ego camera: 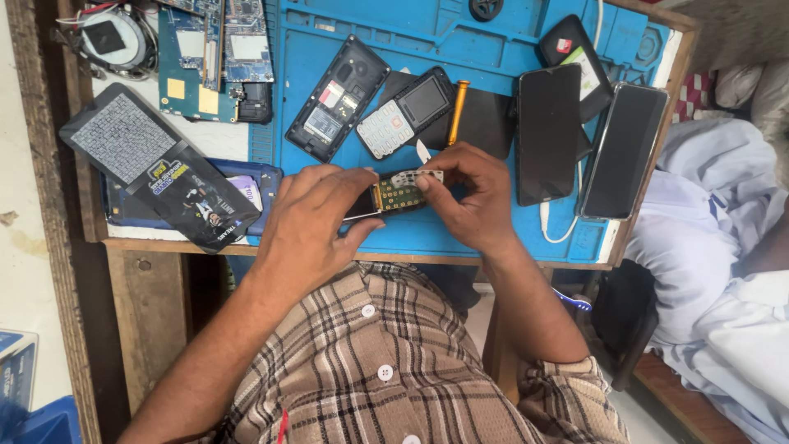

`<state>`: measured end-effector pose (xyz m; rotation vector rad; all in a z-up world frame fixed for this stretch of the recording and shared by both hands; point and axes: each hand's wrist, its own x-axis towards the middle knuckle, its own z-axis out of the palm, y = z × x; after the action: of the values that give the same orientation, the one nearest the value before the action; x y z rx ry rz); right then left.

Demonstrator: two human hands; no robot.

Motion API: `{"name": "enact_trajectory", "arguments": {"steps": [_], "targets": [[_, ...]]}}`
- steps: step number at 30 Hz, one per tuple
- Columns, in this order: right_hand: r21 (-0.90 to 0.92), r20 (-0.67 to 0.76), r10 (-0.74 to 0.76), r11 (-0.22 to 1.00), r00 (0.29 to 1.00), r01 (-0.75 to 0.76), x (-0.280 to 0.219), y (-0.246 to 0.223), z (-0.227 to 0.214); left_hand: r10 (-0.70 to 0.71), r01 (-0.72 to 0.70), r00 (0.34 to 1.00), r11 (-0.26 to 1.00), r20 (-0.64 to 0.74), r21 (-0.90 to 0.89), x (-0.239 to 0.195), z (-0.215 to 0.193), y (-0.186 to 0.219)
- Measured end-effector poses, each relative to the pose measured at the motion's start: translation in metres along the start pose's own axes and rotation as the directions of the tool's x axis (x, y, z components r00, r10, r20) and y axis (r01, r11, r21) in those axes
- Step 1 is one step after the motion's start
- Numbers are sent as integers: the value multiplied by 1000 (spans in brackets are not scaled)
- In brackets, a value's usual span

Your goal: The person cleans a small circuit board with a toothbrush and then uses a screwdriver to adjust components on the board. They handle the board with both hands, turning it over and working on different areas.

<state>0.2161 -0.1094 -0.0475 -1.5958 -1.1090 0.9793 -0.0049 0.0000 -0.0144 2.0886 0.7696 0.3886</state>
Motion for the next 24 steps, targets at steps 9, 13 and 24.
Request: {"name": "enact_trajectory", "arguments": {"steps": [9, 13, 24], "targets": [[381, -34, 33, 924, 999, -17, 2, 2, -11, 83, -76, 996, 976, -25, 206, 9, -14, 26], [123, -125, -230, 962, 965, 245, 0, 14, -7, 359, -357, 930, 933, 79, -38, 17, 18, 67], [-182, -64, -404, 904, 913, 387, -6, -7, -2, 550, -805, 442, 592, 708, 43, 50, 269, 212]]}}
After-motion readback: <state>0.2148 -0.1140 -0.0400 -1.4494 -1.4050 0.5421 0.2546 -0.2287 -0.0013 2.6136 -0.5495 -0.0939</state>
